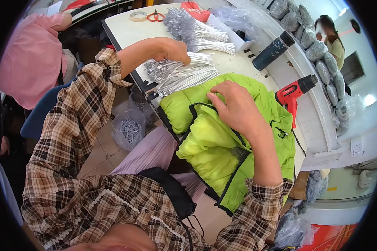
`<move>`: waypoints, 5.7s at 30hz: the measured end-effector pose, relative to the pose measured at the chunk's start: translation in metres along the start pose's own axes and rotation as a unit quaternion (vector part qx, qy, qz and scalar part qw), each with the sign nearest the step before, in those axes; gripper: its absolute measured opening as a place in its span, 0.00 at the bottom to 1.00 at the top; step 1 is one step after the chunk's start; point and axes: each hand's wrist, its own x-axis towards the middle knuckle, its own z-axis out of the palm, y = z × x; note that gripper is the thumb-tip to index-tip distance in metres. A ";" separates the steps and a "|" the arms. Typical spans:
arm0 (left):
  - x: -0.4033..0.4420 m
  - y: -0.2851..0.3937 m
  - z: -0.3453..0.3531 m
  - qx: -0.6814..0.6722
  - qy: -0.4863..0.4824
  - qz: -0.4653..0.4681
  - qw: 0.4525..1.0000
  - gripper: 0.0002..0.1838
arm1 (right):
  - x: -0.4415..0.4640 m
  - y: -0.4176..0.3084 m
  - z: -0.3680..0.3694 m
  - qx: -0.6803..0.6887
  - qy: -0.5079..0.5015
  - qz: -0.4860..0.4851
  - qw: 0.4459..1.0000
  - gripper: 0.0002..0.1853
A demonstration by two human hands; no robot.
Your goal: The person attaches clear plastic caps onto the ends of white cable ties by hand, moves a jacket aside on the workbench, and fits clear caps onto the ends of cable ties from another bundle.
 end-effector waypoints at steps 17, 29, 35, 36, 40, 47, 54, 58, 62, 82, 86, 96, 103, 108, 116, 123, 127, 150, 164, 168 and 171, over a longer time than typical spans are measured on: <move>0.013 -0.007 0.005 0.045 -0.011 0.034 0.998 0.12 | 0.032 -0.011 0.006 0.003 -0.027 0.009 1.000 0.11; -0.003 0.000 -0.003 -0.013 -0.018 0.048 0.999 0.07 | 0.065 0.034 0.064 -0.005 0.038 -0.078 0.996 0.12; 0.001 -0.014 0.002 -0.120 -0.005 0.049 0.992 0.09 | 0.067 0.036 0.077 -0.042 0.073 -0.089 0.992 0.14; 0.003 -0.016 0.003 -0.152 -0.002 0.050 0.987 0.09 | 0.066 0.035 0.078 -0.054 0.089 -0.087 0.991 0.14; 0.002 -0.012 0.001 -0.182 0.009 0.081 0.980 0.10 | 0.066 0.016 0.067 -0.070 0.023 0.001 0.997 0.14; -0.028 0.004 0.005 -0.306 0.001 0.211 0.928 0.08 | 0.075 0.009 0.036 0.440 0.044 0.130 0.887 0.17; -0.097 0.010 0.043 -0.415 -0.133 0.266 0.860 0.05 | 0.073 0.005 0.000 0.770 0.130 0.078 0.620 0.25; -0.137 0.001 0.077 -0.464 -0.163 0.257 0.832 0.08 | 0.053 -0.020 0.004 0.724 0.075 0.023 0.685 0.23; -0.174 -0.008 0.100 -0.558 -0.137 0.192 0.796 0.10 | 0.018 -0.078 0.023 0.681 0.011 0.136 0.719 0.23; -0.204 -0.046 0.190 -0.566 -0.325 0.160 0.741 0.09 | -0.118 -0.067 0.014 0.221 0.092 0.159 0.958 0.15; -0.178 0.025 0.191 -0.452 -0.327 0.199 0.805 0.10 | -0.157 -0.021 -0.002 0.117 0.117 0.204 0.965 0.10; -0.078 0.066 0.189 -0.419 -0.028 0.069 0.905 0.24 | -0.192 0.007 0.002 -0.181 -0.007 0.226 0.957 0.09; -0.065 0.035 0.169 -0.546 0.010 0.124 0.829 0.17 | -0.173 0.039 0.004 -0.034 0.039 0.305 0.951 0.12; -0.070 0.038 0.170 -0.535 -0.035 0.149 0.831 0.13 | -0.154 0.061 0.017 -0.086 0.039 0.296 0.950 0.14; -0.119 0.036 0.175 -0.489 -0.290 0.207 0.796 0.12 | -0.146 0.020 -0.006 -0.159 0.097 0.274 0.944 0.15; -0.156 0.021 0.217 -0.546 -0.446 0.032 0.709 0.07 | -0.128 -0.053 0.022 -0.076 0.223 -0.170 0.957 0.14; -0.174 0.018 0.225 -0.515 -0.430 -0.012 0.742 0.05 | -0.159 -0.046 0.038 -0.118 0.042 -0.120 0.985 0.12; -0.127 0.021 0.217 -0.560 -0.152 0.095 0.809 0.07 | -0.152 0.056 0.049 -0.004 0.220 0.164 0.962 0.05; -0.127 0.016 0.231 -0.544 -0.095 0.111 0.826 0.03 | -0.163 0.018 0.025 0.344 0.226 0.194 0.891 0.03; -0.127 0.016 0.231 -0.543 -0.090 0.114 0.827 0.02 | -0.164 0.018 0.024 0.397 0.209 0.193 0.873 0.03; -0.128 0.016 0.234 -0.527 -0.068 0.126 0.838 0.03 | -0.166 0.023 0.024 0.373 0.176 0.174 0.894 0.04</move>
